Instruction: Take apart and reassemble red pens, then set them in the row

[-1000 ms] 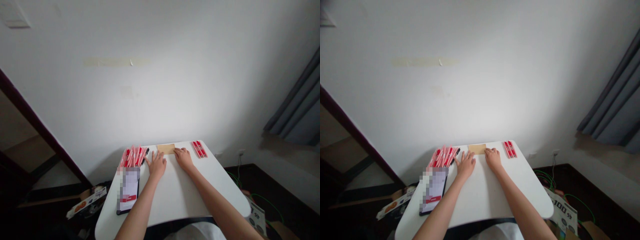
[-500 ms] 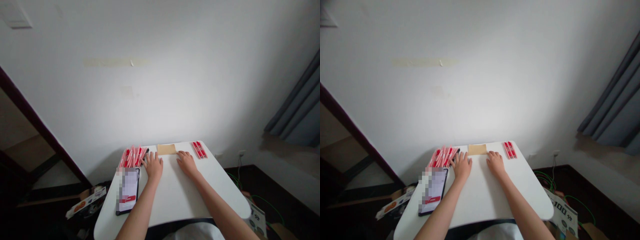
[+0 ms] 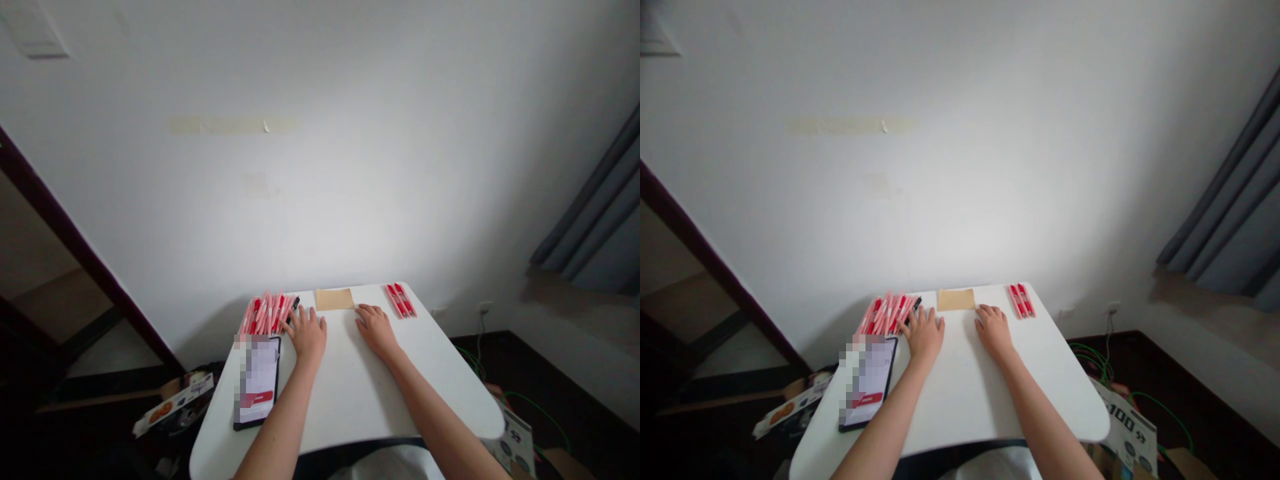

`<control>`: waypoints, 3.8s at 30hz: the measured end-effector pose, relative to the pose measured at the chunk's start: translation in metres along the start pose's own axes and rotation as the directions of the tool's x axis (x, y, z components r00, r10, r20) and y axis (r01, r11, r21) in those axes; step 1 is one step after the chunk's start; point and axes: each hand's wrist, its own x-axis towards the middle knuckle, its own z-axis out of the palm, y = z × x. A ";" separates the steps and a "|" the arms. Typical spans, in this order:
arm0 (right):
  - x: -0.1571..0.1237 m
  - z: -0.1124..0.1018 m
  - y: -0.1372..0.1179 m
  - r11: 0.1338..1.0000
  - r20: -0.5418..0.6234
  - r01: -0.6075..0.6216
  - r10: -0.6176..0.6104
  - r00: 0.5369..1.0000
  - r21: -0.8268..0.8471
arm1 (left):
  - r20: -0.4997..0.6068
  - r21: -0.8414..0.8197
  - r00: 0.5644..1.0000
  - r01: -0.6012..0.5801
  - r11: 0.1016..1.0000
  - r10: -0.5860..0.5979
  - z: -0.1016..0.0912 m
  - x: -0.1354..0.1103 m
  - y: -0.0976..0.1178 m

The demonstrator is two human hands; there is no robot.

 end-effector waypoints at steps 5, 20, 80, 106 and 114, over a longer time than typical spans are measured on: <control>-0.001 0.001 0.002 1.000 0.000 0.005 -0.005 1.000 0.018 | -0.017 -0.021 0.999 -0.042 0.999 0.042 -0.004 -0.001 -0.001; -0.001 0.001 0.004 0.999 -0.003 0.001 -0.001 1.000 0.042 | -0.018 0.039 1.000 -0.002 0.999 0.003 -0.001 -0.001 -0.001; -0.001 0.001 0.008 0.990 -0.012 -0.029 0.031 0.999 0.140 | -0.109 -0.340 0.987 -0.146 0.929 0.115 -0.014 0.001 0.001; 0.002 0.001 0.012 0.951 -0.070 0.020 0.002 0.998 0.308 | -0.048 -0.466 0.959 -0.268 0.843 0.278 -0.019 0.000 0.004; 0.003 0.003 0.019 0.909 -0.141 -0.031 0.098 0.985 0.416 | -0.099 -0.456 0.979 -0.204 0.867 0.178 -0.016 0.003 0.000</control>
